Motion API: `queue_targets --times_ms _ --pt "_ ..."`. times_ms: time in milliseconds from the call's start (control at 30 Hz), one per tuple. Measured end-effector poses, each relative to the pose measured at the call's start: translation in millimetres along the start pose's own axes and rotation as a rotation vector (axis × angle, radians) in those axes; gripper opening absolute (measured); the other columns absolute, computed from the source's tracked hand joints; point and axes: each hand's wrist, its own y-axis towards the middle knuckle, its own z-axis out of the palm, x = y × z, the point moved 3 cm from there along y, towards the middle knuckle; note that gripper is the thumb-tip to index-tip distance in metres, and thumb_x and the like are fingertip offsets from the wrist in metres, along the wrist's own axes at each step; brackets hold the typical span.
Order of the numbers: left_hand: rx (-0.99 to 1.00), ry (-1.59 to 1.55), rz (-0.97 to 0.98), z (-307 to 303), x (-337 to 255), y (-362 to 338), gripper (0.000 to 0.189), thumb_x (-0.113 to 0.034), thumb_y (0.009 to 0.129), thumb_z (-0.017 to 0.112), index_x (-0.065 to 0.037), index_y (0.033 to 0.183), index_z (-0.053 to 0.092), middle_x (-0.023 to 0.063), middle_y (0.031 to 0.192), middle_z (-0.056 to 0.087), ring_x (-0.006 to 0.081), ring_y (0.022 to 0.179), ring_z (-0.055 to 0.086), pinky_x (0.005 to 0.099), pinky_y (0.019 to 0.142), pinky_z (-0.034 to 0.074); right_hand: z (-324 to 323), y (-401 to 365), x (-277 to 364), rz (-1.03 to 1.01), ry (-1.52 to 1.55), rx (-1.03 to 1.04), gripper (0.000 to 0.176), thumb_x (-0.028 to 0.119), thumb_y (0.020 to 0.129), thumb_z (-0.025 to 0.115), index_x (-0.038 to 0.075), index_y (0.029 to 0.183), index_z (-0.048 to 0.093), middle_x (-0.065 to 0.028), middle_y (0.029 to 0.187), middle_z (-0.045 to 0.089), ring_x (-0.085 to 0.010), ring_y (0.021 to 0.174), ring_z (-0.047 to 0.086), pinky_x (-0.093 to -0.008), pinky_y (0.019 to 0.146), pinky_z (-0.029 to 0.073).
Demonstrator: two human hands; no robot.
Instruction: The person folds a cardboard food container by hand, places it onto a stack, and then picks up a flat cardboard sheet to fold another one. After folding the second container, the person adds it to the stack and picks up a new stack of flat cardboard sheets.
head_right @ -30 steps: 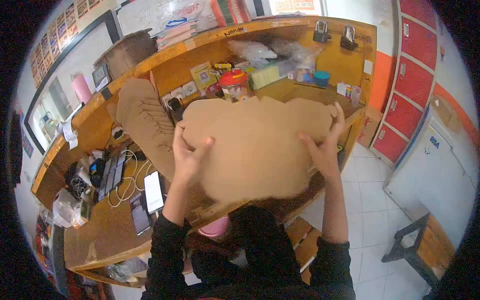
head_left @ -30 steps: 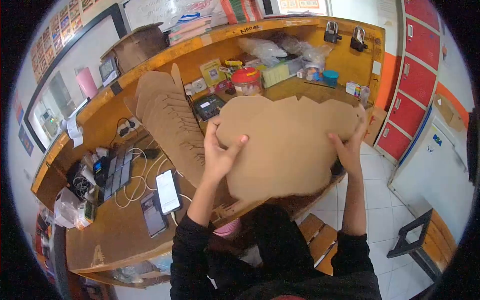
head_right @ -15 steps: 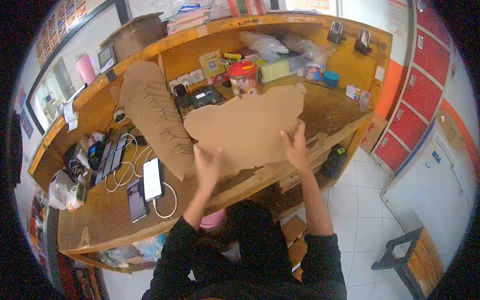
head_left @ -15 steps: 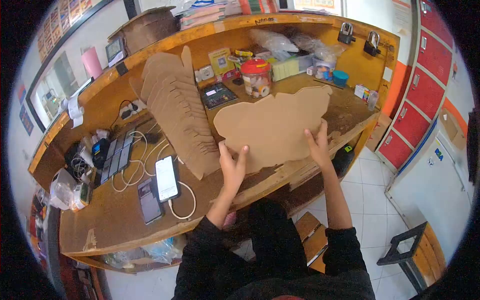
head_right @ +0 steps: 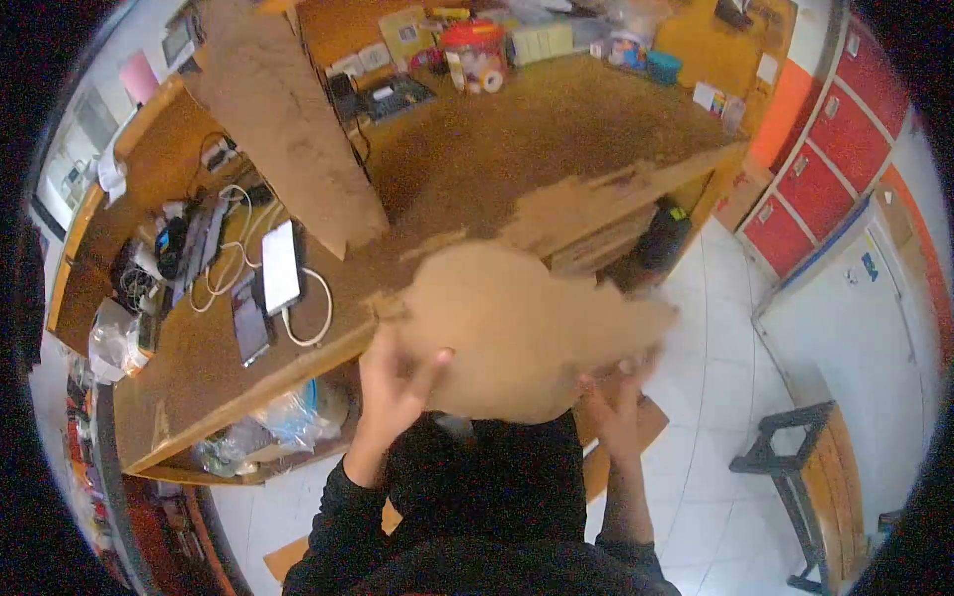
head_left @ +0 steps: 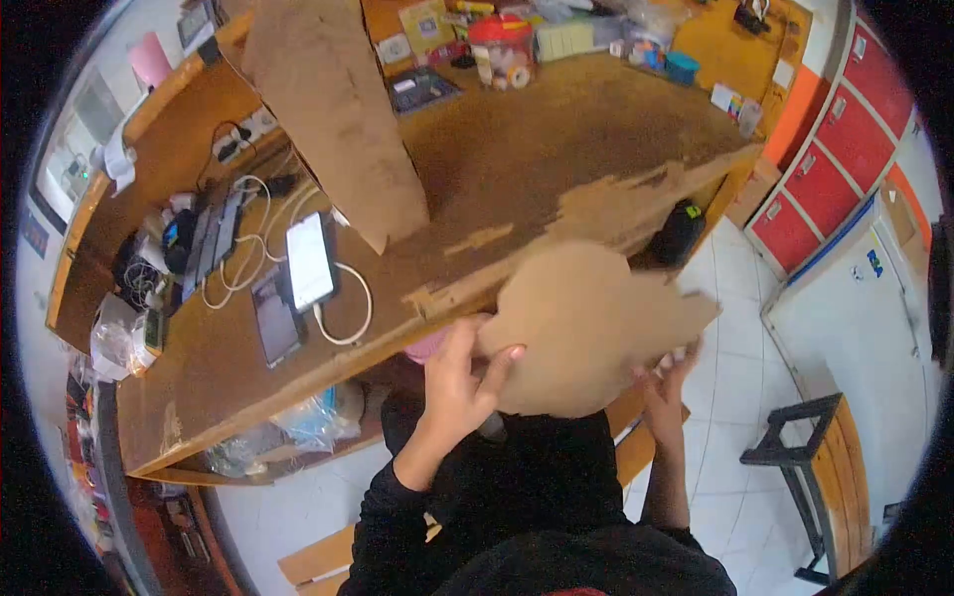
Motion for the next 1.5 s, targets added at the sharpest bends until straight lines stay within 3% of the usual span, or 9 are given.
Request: queue_targets --times_ms 33,100,200,400,1000,1300,1400,1467,1500 --pt "0.068 0.068 -0.081 2 4 -9 0.028 -0.016 0.069 0.063 -0.001 0.089 0.049 0.0163 0.077 0.055 0.0297 0.07 0.056 0.0317 0.06 0.044 -9 -11 -12 0.028 -0.013 0.007 0.074 0.013 0.078 0.051 0.001 0.127 -0.005 -0.0144 0.132 0.008 -0.0271 0.121 0.013 -0.0354 0.098 0.012" --pt "0.145 0.068 -0.131 11 27 -26 0.028 -0.017 0.07 0.062 -0.002 0.089 0.049 0.016 0.076 0.055 0.0299 0.07 0.056 0.0323 0.059 0.044 -48 -36 -36 0.018 -0.313 -0.435 0.068 0.02 0.082 0.046 0.003 0.128 0.0 -0.014 0.133 0.008 -0.0282 0.123 0.009 -0.0372 0.098 0.011" --pt "0.223 0.111 -0.117 17 50 -44 0.027 -0.019 0.07 0.061 -0.004 0.09 0.05 0.0152 0.073 0.055 0.0294 0.068 0.057 0.0338 0.057 0.044 -95 -145 -114 0.771 -0.207 -0.275 0.073 0.038 0.082 0.044 0.002 0.129 0.002 -0.0131 0.135 -0.004 -0.0231 0.125 -0.003 -0.0346 0.1 0.0" --pt "0.214 0.054 -0.319 14 79 -58 0.029 -0.018 0.069 0.061 -0.003 0.091 0.049 0.0152 0.072 0.055 0.0285 0.062 0.056 0.0334 0.054 0.044 -133 -160 -144 0.821 -0.297 -0.1 0.072 0.038 0.081 0.044 0.002 0.129 0.004 -0.013 0.135 -0.001 -0.0232 0.124 -0.001 -0.0346 0.1 0.002" --pt "0.201 0.172 -0.279 13 110 -53 0.03 -0.022 0.071 0.06 -0.004 0.092 0.047 0.0148 0.074 0.056 0.0273 0.064 0.056 0.0327 0.056 0.044 -74 -158 -154 0.961 -0.297 0.446 0.069 0.04 0.08 0.045 0.004 0.128 0.011 -0.0127 0.133 0.009 -0.0234 0.123 0.007 -0.0346 0.099 0.008" --pt "0.222 0.021 -0.466 13 128 -56 0.032 -0.022 0.07 0.062 -0.003 0.092 0.048 0.0157 0.075 0.056 0.0296 0.068 0.056 0.0326 0.058 0.044 -72 -187 -142 1.086 -0.304 0.702 0.068 0.041 0.079 0.046 0.005 0.127 0.014 -0.0126 0.132 0.014 -0.0235 0.122 0.012 -0.0345 0.098 0.011" --pt "0.195 0.126 -0.356 11 119 -48 0.032 -0.021 0.07 0.062 -0.002 0.091 0.048 0.0157 0.074 0.056 0.029 0.067 0.057 0.0322 0.058 0.044 -66 -197 -139 1.113 -0.28 0.78 0.067 0.041 0.079 0.046 0.005 0.127 0.016 -0.0125 0.131 0.015 -0.0235 0.121 0.013 -0.0345 0.098 0.013" --pt "0.298 0.055 -0.615 13 123 -51 0.033 -0.02 0.07 0.062 -0.001 0.092 0.047 0.0161 0.076 0.056 0.0302 0.069 0.057 0.0324 0.059 0.044 -63 -201 -138 1.127 -0.267 0.839 0.067 0.041 0.079 0.046 0.005 0.127 0.016 -0.0125 0.131 0.017 -0.0235 0.121 0.014 -0.0345 0.098 0.013" --pt "0.305 0.058 -0.617 14 125 -53 0.033 -0.02 0.07 0.062 -0.001 0.092 0.047 0.0161 0.076 0.056 0.0302 0.069 0.057 0.0324 0.059 0.044 -61 -205 -137 1.135 -0.26 0.868 0.067 0.041 0.079 0.046 0.005 0.127 0.017 -0.0125 0.131 0.017 -0.0235 0.121 0.014 -0.0345 0.098 0.014"
